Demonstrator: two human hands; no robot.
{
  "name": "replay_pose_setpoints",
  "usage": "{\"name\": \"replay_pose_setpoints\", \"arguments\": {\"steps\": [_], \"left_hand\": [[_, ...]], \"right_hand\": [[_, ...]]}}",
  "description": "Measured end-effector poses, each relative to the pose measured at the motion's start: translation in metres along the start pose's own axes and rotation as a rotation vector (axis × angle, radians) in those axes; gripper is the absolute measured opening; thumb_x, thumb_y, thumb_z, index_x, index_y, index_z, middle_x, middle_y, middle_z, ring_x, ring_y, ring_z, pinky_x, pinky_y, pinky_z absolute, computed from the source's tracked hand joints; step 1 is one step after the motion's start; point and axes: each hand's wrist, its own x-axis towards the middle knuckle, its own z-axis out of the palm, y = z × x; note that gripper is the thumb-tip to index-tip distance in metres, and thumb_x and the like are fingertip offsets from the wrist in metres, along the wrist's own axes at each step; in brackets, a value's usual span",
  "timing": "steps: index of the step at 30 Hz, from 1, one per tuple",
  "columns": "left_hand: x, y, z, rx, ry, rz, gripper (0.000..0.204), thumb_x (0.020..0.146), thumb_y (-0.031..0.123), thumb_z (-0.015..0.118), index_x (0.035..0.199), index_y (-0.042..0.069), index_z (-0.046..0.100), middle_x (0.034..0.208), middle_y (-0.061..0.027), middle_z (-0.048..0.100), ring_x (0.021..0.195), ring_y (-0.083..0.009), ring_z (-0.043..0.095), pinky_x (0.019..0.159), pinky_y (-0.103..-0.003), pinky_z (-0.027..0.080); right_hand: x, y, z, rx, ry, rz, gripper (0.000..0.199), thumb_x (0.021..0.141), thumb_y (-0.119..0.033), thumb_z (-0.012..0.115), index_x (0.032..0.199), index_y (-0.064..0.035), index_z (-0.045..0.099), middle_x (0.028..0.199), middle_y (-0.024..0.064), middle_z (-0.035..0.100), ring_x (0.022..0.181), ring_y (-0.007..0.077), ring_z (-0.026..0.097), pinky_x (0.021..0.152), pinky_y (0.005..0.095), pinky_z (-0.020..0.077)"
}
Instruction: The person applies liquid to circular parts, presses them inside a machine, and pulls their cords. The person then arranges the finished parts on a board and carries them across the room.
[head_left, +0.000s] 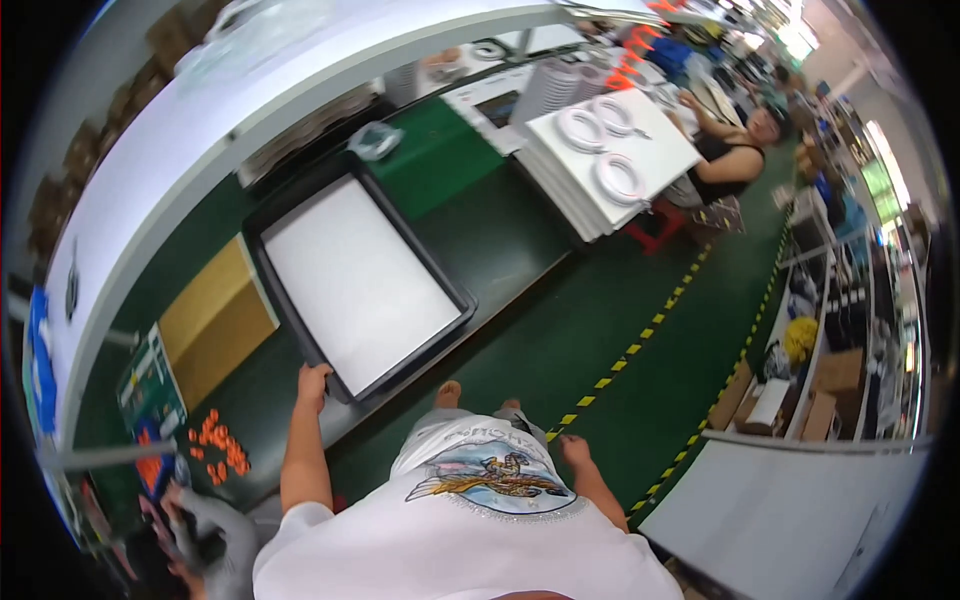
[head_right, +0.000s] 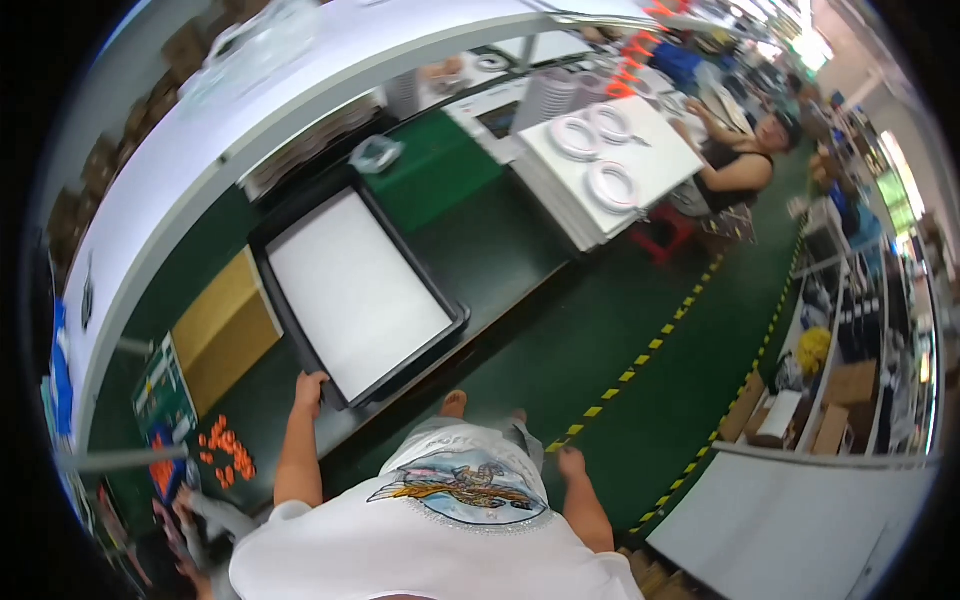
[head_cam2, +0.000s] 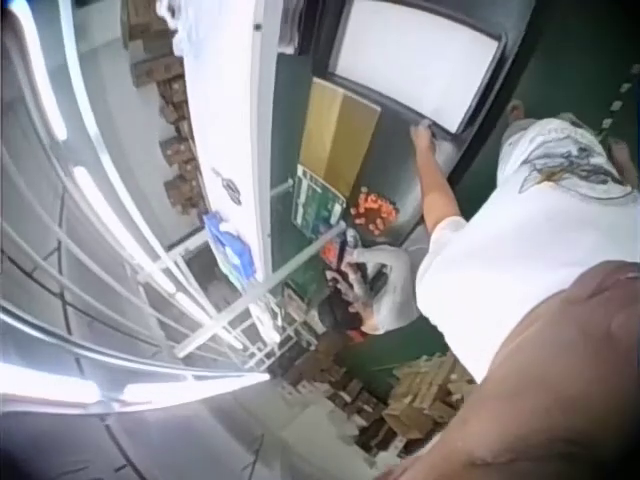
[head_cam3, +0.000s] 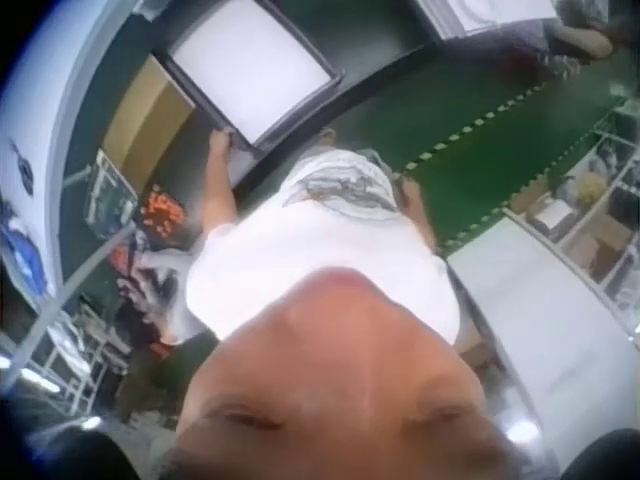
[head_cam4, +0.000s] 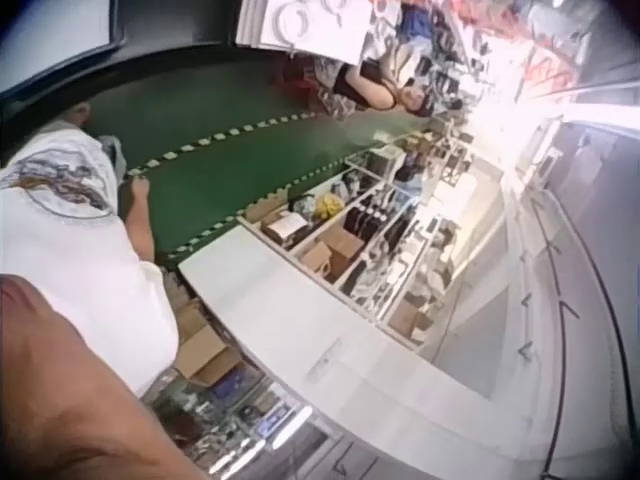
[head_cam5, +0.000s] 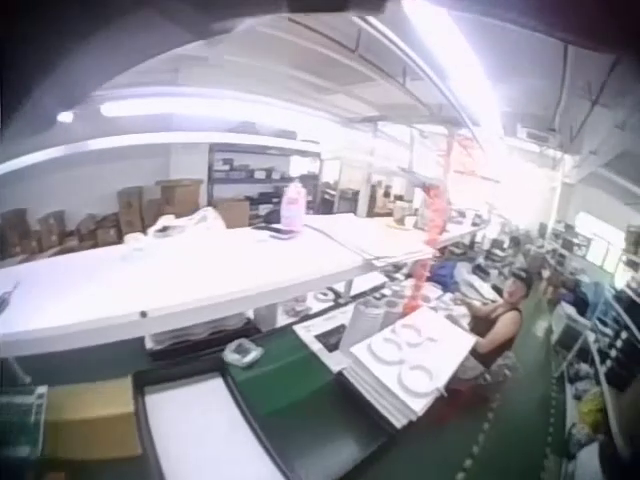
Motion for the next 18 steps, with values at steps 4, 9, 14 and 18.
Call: {"name": "replay_pose_setpoints", "arguments": {"steps": [4, 9, 14, 18], "left_hand": [[0.002, 0.009, 0.048, -0.168, 0.120, 0.032, 0.038, 0.073, 0.009, 0.062, 0.108, -0.004, 0.057, 0.098, -0.0127, 0.063, 0.088, -0.0259, 0.060, 0.079, -0.035, 0.048], [0.022, -0.002, 0.053, 0.018, 0.244, 0.124, 0.044, 0.074, 0.008, 0.062, 0.116, -0.007, 0.056, 0.106, -0.0144, 0.064, 0.093, -0.0271, 0.061, 0.085, -0.035, 0.047], [0.029, -0.012, 0.049, 0.148, 0.365, 0.180, 0.050, 0.078, 0.001, 0.061, 0.125, -0.011, 0.051, 0.116, -0.0186, 0.062, 0.102, -0.0304, 0.060, 0.089, -0.036, 0.047], [-0.015, 0.014, 0.110, -0.017, 0.369, 0.042, 0.059, 0.083, -0.006, 0.053, 0.140, -0.006, 0.036, 0.134, -0.0211, 0.049, 0.112, -0.0364, 0.056, 0.095, -0.043, 0.047]], "right_hand": [[0.013, -0.073, -0.026, -0.092, -0.012, -0.107, 0.036, 0.087, -0.033, 0.060, 0.104, -0.0027, 0.069, 0.085, 0.0130, 0.070, 0.077, 0.0244, 0.068, 0.070, 0.0349, 0.0524], [0.040, -0.097, -0.057, -0.011, -0.050, -0.046, 0.040, 0.086, -0.036, 0.059, 0.113, -0.0065, 0.067, 0.103, 0.0184, 0.069, 0.099, 0.0335, 0.066, 0.085, 0.0397, 0.0512], [0.095, -0.054, -0.104, -0.002, -0.157, 0.051, 0.040, 0.086, -0.037, 0.060, 0.109, -0.0059, 0.070, 0.108, 0.0183, 0.068, 0.101, 0.0333, 0.065, 0.087, 0.0389, 0.0504], [0.138, -0.028, -0.161, -0.195, -0.279, 0.143, 0.042, 0.084, -0.039, 0.061, 0.106, -0.0037, 0.070, 0.102, 0.0190, 0.069, 0.094, 0.0351, 0.066, 0.084, 0.0395, 0.0520]]}}
